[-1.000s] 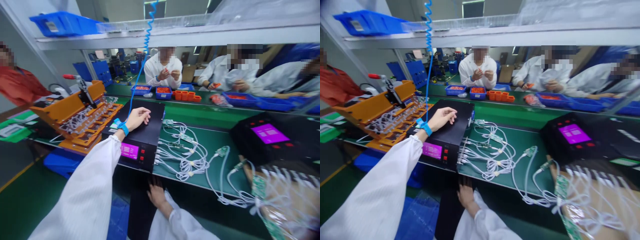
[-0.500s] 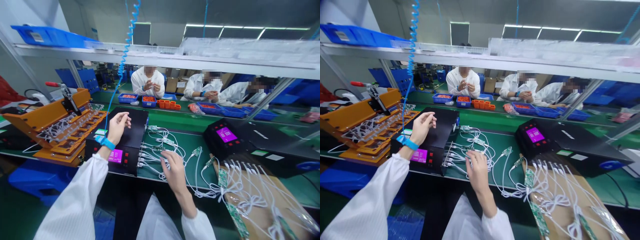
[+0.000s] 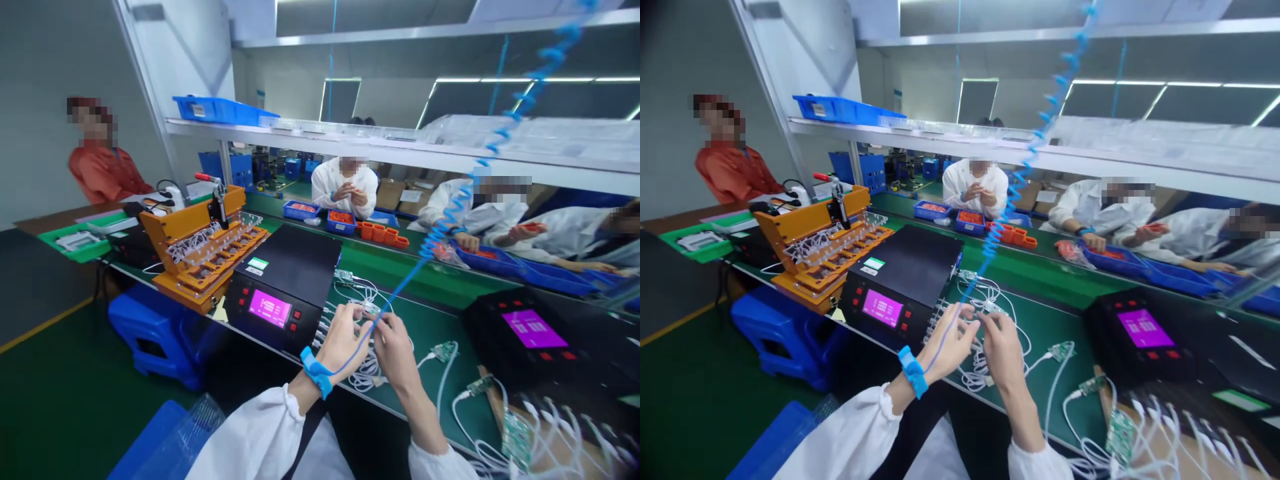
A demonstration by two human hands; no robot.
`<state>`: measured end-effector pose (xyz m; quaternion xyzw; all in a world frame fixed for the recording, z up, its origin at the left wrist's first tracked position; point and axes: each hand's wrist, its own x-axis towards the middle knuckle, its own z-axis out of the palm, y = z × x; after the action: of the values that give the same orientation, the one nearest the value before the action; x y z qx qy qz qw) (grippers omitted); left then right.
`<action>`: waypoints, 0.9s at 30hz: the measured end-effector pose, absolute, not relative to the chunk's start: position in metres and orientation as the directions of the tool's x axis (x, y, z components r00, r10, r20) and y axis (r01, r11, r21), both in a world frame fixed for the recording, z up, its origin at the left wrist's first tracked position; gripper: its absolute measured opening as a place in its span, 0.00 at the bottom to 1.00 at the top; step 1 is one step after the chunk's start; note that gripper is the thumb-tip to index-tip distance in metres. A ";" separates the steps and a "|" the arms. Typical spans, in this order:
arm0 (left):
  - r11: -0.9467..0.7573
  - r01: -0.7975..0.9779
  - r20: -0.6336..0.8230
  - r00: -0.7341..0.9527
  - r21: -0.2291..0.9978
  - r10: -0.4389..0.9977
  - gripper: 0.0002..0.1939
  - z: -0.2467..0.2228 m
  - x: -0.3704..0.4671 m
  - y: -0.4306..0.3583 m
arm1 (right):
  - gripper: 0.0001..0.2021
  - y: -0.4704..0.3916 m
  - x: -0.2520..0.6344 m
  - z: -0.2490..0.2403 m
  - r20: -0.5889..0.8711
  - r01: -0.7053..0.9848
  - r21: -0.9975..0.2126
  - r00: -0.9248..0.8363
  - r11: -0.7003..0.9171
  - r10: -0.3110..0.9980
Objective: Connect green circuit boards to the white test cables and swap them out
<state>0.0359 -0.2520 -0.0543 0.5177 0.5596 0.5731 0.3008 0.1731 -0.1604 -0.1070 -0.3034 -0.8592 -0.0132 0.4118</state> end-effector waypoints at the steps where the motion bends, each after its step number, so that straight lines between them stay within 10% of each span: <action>1: -0.180 0.311 0.277 -0.301 0.933 0.912 0.13 -0.059 0.035 -0.250 | 0.15 -0.166 0.175 -0.102 0.741 0.529 -0.254 -0.432 0.810 0.514; 9: -0.007 0.231 0.054 -0.197 0.973 0.979 0.15 -0.073 0.036 -0.237 | 0.11 -0.195 0.175 -0.091 0.780 0.561 -0.307 -0.315 0.769 0.541; 21: -0.224 0.420 0.329 -0.198 0.880 0.923 0.17 -0.083 0.039 -0.236 | 0.15 -0.177 0.184 -0.099 0.747 0.592 -0.228 -0.404 0.773 0.529; 27: -0.098 0.254 0.149 -0.189 0.962 0.971 0.20 -0.102 0.044 -0.237 | 0.24 -0.146 0.191 -0.087 0.772 0.692 -0.483 0.047 0.537 0.634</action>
<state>0.0436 -0.2367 -0.1023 0.5331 0.5744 0.5146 0.3479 0.1909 -0.1460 -0.0874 -0.4804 -0.6898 -0.0269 0.5410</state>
